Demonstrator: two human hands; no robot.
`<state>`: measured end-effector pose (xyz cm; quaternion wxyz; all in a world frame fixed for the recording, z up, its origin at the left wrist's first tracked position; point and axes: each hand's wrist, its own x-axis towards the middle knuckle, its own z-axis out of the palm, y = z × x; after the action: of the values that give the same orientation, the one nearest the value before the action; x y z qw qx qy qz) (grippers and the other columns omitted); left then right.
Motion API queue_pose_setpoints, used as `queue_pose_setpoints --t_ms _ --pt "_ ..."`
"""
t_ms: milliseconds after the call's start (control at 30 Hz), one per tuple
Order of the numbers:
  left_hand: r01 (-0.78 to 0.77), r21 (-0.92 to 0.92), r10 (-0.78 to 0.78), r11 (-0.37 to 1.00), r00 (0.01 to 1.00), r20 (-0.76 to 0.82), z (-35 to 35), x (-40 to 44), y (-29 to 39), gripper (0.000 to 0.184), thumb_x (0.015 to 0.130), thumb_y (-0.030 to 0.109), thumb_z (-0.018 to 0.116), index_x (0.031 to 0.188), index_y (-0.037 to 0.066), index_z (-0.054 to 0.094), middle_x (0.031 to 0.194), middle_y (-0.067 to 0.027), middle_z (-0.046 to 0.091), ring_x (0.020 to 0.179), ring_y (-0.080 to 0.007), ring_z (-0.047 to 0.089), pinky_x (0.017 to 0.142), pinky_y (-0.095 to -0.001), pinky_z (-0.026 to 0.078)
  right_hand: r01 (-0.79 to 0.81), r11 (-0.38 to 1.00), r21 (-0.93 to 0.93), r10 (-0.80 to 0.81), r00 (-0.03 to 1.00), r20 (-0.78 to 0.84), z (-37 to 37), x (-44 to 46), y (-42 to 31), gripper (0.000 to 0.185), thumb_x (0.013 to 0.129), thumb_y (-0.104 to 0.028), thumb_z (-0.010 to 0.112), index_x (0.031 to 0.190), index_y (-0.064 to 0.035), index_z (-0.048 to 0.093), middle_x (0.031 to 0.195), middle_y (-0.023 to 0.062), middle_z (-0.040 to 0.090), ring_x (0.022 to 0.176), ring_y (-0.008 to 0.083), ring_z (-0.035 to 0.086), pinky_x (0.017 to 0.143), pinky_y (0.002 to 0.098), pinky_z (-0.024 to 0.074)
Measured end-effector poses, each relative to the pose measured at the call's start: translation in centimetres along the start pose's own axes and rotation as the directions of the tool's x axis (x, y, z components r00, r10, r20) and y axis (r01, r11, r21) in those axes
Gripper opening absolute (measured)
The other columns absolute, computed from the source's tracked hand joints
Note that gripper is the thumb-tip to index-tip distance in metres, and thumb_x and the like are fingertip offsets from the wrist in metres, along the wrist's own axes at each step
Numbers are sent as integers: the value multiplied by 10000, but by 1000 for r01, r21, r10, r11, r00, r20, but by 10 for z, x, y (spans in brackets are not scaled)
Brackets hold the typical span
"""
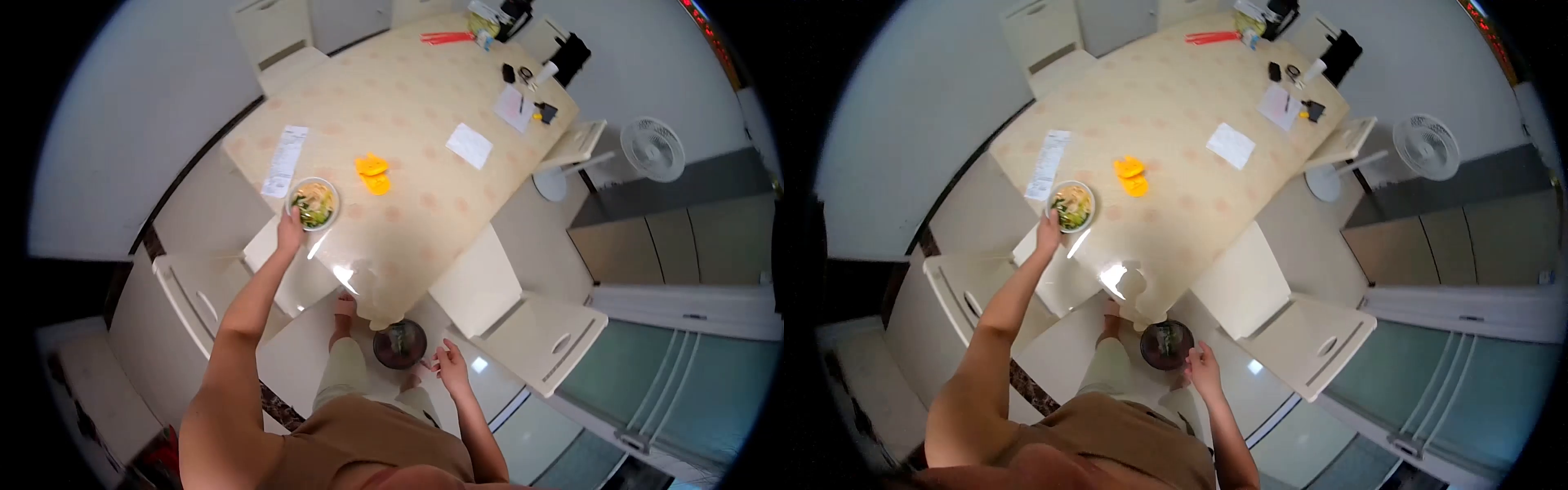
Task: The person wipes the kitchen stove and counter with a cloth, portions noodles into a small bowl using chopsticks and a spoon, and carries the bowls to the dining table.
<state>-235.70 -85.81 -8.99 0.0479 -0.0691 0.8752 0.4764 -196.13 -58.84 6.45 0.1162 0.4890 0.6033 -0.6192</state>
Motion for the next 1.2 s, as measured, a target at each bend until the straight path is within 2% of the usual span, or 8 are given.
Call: queue_pose_setpoints --t_ms 267,400,433,533,733,800,1000,1200 --pt "24 -238 -18 971 999 27 51 93 -64 568 992 451 403 1202 -71 483 1052 -243 625 922 -359 613 774 -444 479 26 993 113 -11 992 -125 10 -8 9 505 978 -213 527 1421 -45 353 957 82 606 695 131 597 563 248 472" --pt "-99 -495 205 863 965 165 64 143 -128 307 962 155 467 1244 37 432 796 -84 512 672 -240 554 562 -384 492 23 986 166 4 987 -160 -13 -29 35 508 977 -210 519 1430 -59 345 993 69 600 720 128 598 598 253 484" --pt "410 -667 15 622 846 534 27 94 -64 282 986 226 458 1216 64 437 703 -33 459 527 -181 490 428 -298 439 17 983 181 16 984 -177 -23 -35 51 509 976 -211 518 1432 -64 345 1001 65 598 722 128 597 605 254 486" --pt "362 -498 -380 788 922 68 44 28 -8 555 910 547 520 1139 47 444 737 -124 581 464 -175 478 358 -270 372 55 964 260 12 968 -249 -65 -62 116 511 973 -222 519 1434 -79 351 1009 63 592 719 131 600 604 261 491" --pt "144 -276 -40 950 936 350 168 -269 118 530 984 451 455 1306 41 363 898 -131 597 532 -159 472 437 -279 406 57 914 401 97 931 -353 -190 -156 264 534 969 -262 528 1431 -58 353 958 75 598 721 156 613 586 291 502" --pt "140 -166 37 976 649 760 217 -380 138 581 974 503 440 1353 86 297 868 -111 595 578 -191 585 421 -303 459 202 811 549 89 885 -457 -233 -159 356 535 964 -266 528 1424 -47 362 944 80 609 717 170 613 588 300 500" --pt "-457 130 -218 880 -146 965 292 -734 245 925 889 655 457 1486 291 -149 1496 -264 229 767 -417 679 494 -475 589 384 484 786 495 620 -608 -295 -341 477 465 958 -242 500 1361 -25 415 948 93 620 742 162 610 647 293 499" --pt "-696 124 -332 708 -172 928 319 -873 285 859 915 633 421 1468 373 -183 1452 -246 334 813 -401 676 519 -479 591 521 281 806 754 400 -521 -307 -416 563 479 953 -219 494 1370 -2 399 953 96 624 752 161 609 640 295 498"
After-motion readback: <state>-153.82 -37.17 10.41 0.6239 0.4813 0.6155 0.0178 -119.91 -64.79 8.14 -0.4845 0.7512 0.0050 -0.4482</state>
